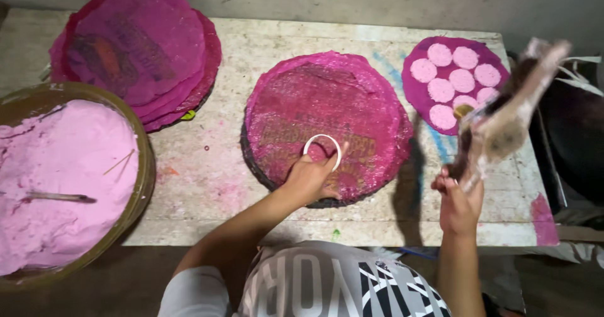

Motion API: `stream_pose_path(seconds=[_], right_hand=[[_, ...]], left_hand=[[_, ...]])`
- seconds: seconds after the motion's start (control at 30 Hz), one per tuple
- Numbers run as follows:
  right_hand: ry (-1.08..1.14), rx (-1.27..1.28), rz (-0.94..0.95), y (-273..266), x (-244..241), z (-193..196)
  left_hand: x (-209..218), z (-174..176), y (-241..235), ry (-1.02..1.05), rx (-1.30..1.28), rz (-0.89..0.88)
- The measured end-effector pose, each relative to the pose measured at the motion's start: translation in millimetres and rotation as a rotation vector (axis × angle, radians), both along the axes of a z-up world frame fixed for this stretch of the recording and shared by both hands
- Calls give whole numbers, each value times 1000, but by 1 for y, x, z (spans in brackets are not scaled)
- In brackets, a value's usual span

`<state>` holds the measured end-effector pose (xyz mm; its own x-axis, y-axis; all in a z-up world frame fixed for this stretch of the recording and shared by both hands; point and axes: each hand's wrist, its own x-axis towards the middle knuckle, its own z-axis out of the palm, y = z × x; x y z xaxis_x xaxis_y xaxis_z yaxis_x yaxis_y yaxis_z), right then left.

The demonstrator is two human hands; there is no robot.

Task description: The person scoops pink dough from a bowl and uses a manual press to form round discs on a purple mat. They repeat this process, arranging the discs in rows.

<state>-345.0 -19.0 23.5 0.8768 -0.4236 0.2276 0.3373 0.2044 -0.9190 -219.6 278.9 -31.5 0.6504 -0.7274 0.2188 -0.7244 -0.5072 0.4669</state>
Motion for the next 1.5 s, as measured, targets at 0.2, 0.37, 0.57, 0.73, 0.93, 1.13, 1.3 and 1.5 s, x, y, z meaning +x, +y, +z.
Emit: stream_pose_path(seconds=[0.2,0.37,0.57,0.73,0.93,1.13,1.3,1.5], right_hand=[[-22,-39,-188,-43,-48,-29],[-22,20,-244,-70,-68,-55],[-42,50,-300,-72,-65,-62],[-91,68,-304,-65,-61,-64],[-79,29,-343,-60,-74,-67],[-65,26,-329,-60,-70,-57],[-87,24,-302,-58,-61,-56],[-86,-48,-318,-57,-57,-50]], left_hand=[[10,-11,-26,31,78,59],[33,31,-24,41,-112,32],[44,79,-86,200,212,-43],[-1,40,-107,-627,-125,62],[21,10,-102,248,301,99],[38,70,-92,278,-92,62],[77,147,-107,311,-606,50],[169,152,-21,452,-1060,217]])
